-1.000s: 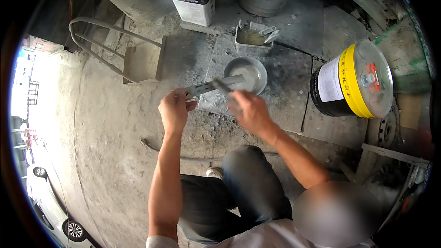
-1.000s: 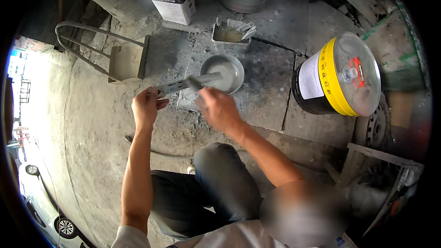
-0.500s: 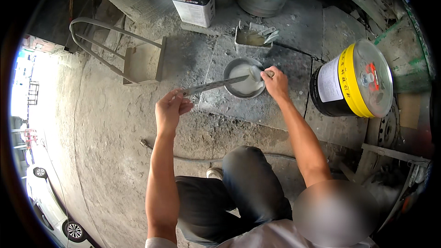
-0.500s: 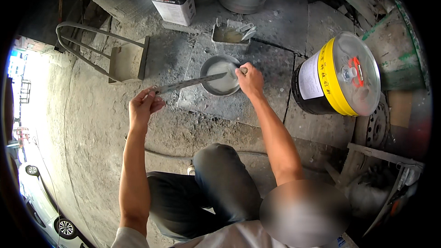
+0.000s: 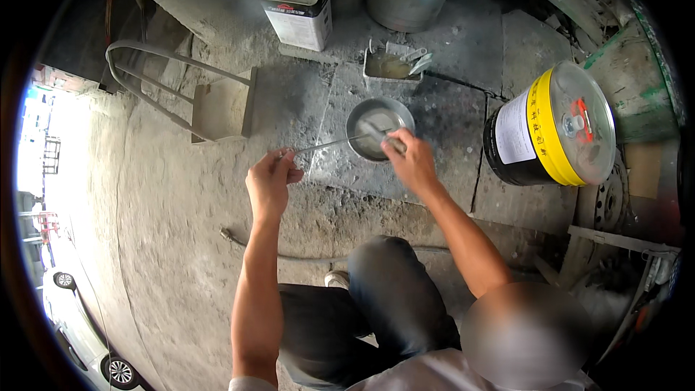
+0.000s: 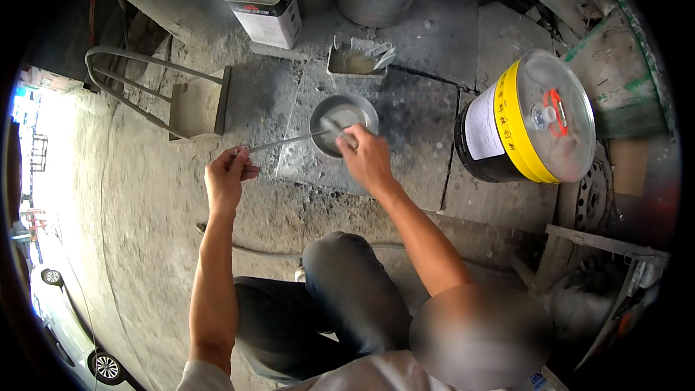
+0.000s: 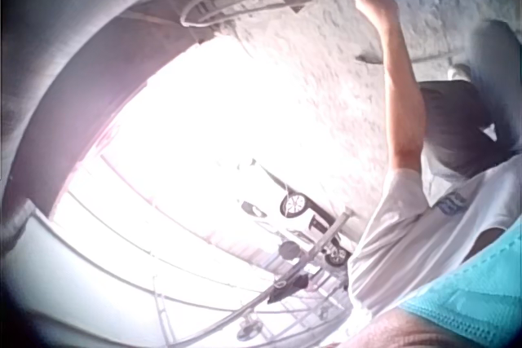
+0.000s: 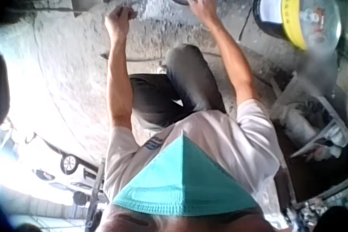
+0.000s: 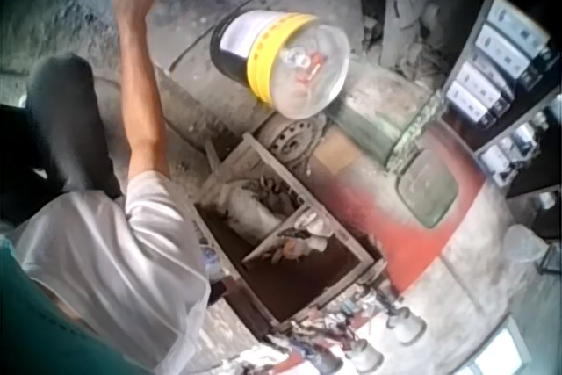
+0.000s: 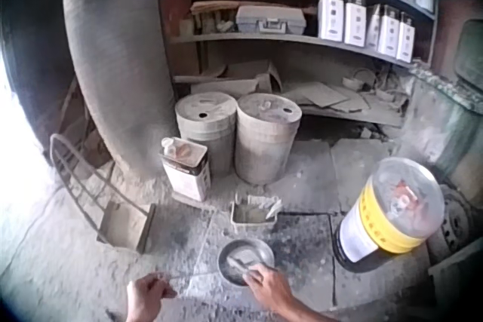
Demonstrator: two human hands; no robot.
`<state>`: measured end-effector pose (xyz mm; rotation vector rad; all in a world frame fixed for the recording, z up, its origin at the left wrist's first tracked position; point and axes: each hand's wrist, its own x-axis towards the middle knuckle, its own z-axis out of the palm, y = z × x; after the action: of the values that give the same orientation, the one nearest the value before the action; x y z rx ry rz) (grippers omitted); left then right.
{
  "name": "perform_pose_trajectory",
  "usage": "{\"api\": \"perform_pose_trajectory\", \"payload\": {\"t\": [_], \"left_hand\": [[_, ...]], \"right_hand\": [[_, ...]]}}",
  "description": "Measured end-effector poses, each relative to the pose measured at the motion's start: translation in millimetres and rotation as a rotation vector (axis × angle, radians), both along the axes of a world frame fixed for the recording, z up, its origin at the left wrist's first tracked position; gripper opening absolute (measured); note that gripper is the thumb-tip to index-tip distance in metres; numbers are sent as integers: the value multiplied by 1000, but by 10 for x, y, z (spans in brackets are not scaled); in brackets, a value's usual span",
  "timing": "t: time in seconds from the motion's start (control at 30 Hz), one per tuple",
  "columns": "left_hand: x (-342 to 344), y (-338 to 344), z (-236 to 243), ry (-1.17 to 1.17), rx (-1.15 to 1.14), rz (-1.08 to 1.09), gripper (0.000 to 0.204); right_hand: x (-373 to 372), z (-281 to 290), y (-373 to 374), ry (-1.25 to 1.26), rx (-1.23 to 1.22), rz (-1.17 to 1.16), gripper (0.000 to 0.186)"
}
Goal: The person squats on the floor and uses a blue spray gun to mix a grey liquid in a metal bowl. They then pour the mixture into a yellow bucket and use a metal ruler to stir the contents of the bowl further. Finally, they stand up and open a white container on a nearby workbench.
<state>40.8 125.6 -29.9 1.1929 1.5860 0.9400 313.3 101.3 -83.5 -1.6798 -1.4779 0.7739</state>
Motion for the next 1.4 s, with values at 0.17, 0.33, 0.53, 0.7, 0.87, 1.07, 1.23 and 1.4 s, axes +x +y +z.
{"api": "perform_pose_trajectory", "payload": {"t": [0.17, 0.33, 0.53, 0.7, 0.87, 1.07, 1.23, 1.4], "left_hand": [[66, -50, 71, 0, -17, 22, 24], [43, -53, 56, 54, 13, 18, 25], [-12, -28, -5, -20, -61, 105, 24], [-65, -73, 20, 247, -18, -3, 27], [5, -91, 4, 303, -18, -49, 35], [21, -77, 15, 257, -39, -3, 43], [-45, -69, -67, 163, -66, 40, 43], [-8, -12, 33, 59, -37, 97, 37]], "right_hand": [[-218, 230, -191, 100, 34, 13, 23], [-261, 190, -310, 188, 22, 14, 24], [96, -554, -100, 16, -118, -189, 25], [513, -653, 157, -159, -78, -165, 27], [138, -482, 114, -203, -31, 44, 23], [-372, 77, -337, -125, 340, 219, 21], [108, -587, 12, -206, -98, 15, 22], [466, -728, 270, -264, 20, -124, 27]]}}
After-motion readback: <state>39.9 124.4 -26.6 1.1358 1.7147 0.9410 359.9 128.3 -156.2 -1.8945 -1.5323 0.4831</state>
